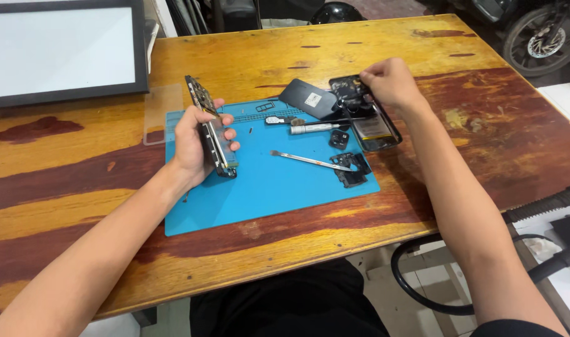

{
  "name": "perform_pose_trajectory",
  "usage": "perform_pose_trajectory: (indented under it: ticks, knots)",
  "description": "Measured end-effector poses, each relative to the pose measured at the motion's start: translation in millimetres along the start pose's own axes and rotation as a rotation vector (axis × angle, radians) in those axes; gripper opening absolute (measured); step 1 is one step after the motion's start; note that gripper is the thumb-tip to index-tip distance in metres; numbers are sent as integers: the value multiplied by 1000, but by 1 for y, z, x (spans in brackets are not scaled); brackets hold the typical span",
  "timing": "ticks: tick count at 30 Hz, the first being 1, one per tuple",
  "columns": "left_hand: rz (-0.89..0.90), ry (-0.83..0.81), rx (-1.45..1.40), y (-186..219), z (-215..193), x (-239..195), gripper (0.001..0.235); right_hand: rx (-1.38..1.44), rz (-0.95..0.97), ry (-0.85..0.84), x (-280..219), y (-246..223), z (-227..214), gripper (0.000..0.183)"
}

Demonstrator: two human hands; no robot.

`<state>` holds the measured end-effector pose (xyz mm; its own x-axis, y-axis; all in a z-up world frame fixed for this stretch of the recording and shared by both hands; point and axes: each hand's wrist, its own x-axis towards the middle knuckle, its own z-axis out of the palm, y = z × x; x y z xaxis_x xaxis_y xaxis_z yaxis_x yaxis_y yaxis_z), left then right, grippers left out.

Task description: The person disassembles a smartphone on a blue mat, using a screwdriver and tweezers to remove screws, pry open the back cover, and detach internal components including the battery and motherboard. Parts are placed on the mat as they are removed.

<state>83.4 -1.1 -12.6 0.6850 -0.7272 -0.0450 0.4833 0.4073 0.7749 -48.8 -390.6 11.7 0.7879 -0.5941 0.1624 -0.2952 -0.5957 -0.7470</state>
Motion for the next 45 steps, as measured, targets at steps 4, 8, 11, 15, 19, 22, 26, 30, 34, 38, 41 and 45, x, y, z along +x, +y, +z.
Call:
perform_pose_trajectory:
  ticks: [4,8,11,15,19,22,26,30,34,38,41,45]
  knots:
    - [-6,-61,-17,1,-1,-1,55,-232,-192,59,1,4,3,22]
    - [-51,-155,-26,6,-3,0,66,-313,-153,65,-1,2,2,27]
    - [-87,-171,-12,11,-4,-1,70,-373,-195,88,-7,-6,3,33]
    - [-151,-201,96,15,0,-2,73,-386,-262,87,-21,-23,5,38]
    - [-207,-232,206,23,0,-6,83,-297,-381,95,-34,-42,15,33]
    - [-205,-341,250,24,-3,-5,81,-305,-511,104,-45,-59,26,30]
    - [-262,-306,287,20,-15,3,58,-289,-778,92,-73,-84,39,27]
    - [-123,-312,298,9,-24,9,43,-201,-880,-31,-104,-112,58,34]
    - [-134,-352,218,8,-22,8,53,-168,-948,-137,-126,-129,65,48]
    - [-199,-405,109,12,-12,-2,68,-142,-1002,-161,-129,-133,67,64]
    - [-274,-500,-33,8,-2,-12,73,-27,-829,-228,-125,-126,69,65]
    - [-426,-590,39,7,16,-20,67,232,-665,-281,-114,-113,73,43]
